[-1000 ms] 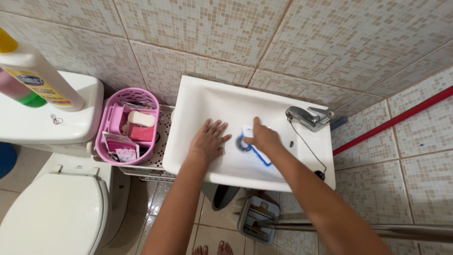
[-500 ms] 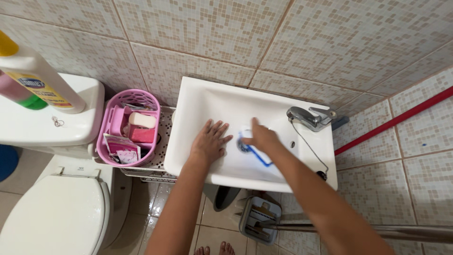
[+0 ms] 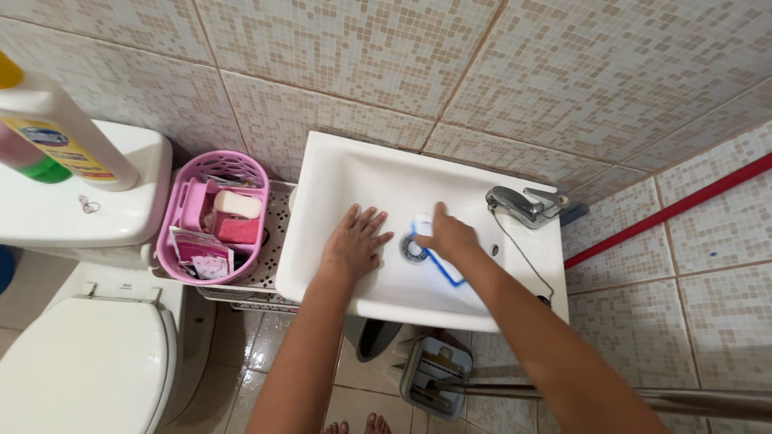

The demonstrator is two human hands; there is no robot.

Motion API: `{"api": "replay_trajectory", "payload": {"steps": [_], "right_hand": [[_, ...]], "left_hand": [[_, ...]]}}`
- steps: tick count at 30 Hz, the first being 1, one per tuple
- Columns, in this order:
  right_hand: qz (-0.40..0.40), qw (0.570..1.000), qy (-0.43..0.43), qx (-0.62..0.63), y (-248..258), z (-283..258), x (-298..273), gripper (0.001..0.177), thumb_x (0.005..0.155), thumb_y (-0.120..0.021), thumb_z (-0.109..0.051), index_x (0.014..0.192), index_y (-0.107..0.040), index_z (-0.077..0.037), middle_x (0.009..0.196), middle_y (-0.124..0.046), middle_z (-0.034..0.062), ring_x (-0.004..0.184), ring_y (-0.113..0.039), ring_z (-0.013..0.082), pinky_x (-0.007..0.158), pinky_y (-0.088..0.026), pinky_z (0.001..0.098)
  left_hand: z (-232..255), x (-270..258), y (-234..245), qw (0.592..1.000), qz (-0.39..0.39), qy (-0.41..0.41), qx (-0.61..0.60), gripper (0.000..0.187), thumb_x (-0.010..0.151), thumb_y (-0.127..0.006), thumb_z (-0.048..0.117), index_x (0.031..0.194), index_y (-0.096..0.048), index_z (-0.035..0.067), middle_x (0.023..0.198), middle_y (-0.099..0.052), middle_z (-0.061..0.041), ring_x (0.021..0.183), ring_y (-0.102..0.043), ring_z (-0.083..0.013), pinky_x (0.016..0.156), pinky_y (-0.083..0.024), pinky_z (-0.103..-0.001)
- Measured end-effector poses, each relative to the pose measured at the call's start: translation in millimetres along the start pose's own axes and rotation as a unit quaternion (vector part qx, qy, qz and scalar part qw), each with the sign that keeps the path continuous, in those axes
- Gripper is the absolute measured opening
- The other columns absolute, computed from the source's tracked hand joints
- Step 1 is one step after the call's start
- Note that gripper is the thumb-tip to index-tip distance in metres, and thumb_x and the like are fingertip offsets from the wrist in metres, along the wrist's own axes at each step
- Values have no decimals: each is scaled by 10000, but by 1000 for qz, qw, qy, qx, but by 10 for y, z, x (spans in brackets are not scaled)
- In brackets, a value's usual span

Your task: The person cleans a small bathroom sink and its drain using a brush and cleaning liquid, then rinses the sink and the brush with water.

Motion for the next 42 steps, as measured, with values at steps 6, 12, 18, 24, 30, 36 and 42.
{"api": "replay_trajectory", "payload": {"steps": [6, 12, 18, 24, 30, 36, 42], "right_hand": [[-84, 992, 78, -43, -331, 9, -173, 1055, 752, -875, -585, 1371, -292, 41, 1241, -615, 308, 1112, -634, 416, 913, -524, 479], [-28, 999, 16, -1, -138, -210, 90, 836, 794, -782, -564, 1334, -430, -31, 1136, -706, 252, 1080, -687, 408, 913, -550, 493], [-68, 995, -6, -67, -63, 141, -118, 889, 803, -781, -564, 1362, -410, 18, 1127, -691, 273, 1037, -722, 393, 874, -582, 468], [-29, 997, 75, 7, -161, -355, -70, 932, 804, -785, -551, 1388, -360, 38, 1105, -693, 293, 1056, -691, 415, 871, -567, 472], [19, 997, -71, 39, 33, 6, 10, 793, 845, -753, -521, 1333, -395, -10, 1107, -712, 284, 1046, -710, 415, 891, -568, 491], [33, 989, -127, 62, -8, 397, -93, 823, 823, -800, -488, 1294, -380, 41, 1094, -697, 288, 1040, -703, 423, 884, -558, 500], [33, 988, -120, 88, -24, 107, -36, 788, 852, -773, -502, 1298, -395, 26, 1081, -716, 288, 1036, -715, 414, 879, -575, 492]], "left_hand": [[-10, 23, -16, 1000, -2, 5, -7, 671, 982, -453, 585, 1592, -274, 372, 1713, -103, 15, 1567, -82, -218, 1255, -11, -505], [4, 13, -59, 1000, -4, 3, -11, 651, 992, -449, 561, 1593, -271, 387, 1717, -106, 11, 1573, -75, -221, 1255, -6, -515], [-2, 30, -72, 1000, 0, 4, 6, 671, 990, -431, 585, 1601, -251, 373, 1715, -98, 16, 1568, -74, -223, 1249, -4, -517], [-2, 14, -47, 1000, -19, 4, 5, 672, 993, -437, 569, 1604, -237, 372, 1718, -76, 5, 1568, -60, -230, 1242, 6, -524], [14, -107, 122, 1000, -17, -2, -15, 558, 1012, -429, 529, 1558, -335, 460, 1723, -91, -4, 1580, -54, -270, 1252, 7, -539], [100, -87, 272, 996, -62, -47, -42, 490, 1044, -356, 551, 1532, -336, 511, 1714, -53, 39, 1567, 27, -409, 1227, 50, -614], [87, 207, 93, 999, -11, 18, -48, 568, 1003, -432, 539, 1554, -299, 514, 1730, -61, 40, 1587, 28, -323, 1243, 54, -598]]}}
Point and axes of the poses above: each hand's wrist, its own x-axis towards the middle knuckle, its own y-axis out of the back of the hand, z = x × y, the point moved 5 cm from there along x, towards the middle knuckle
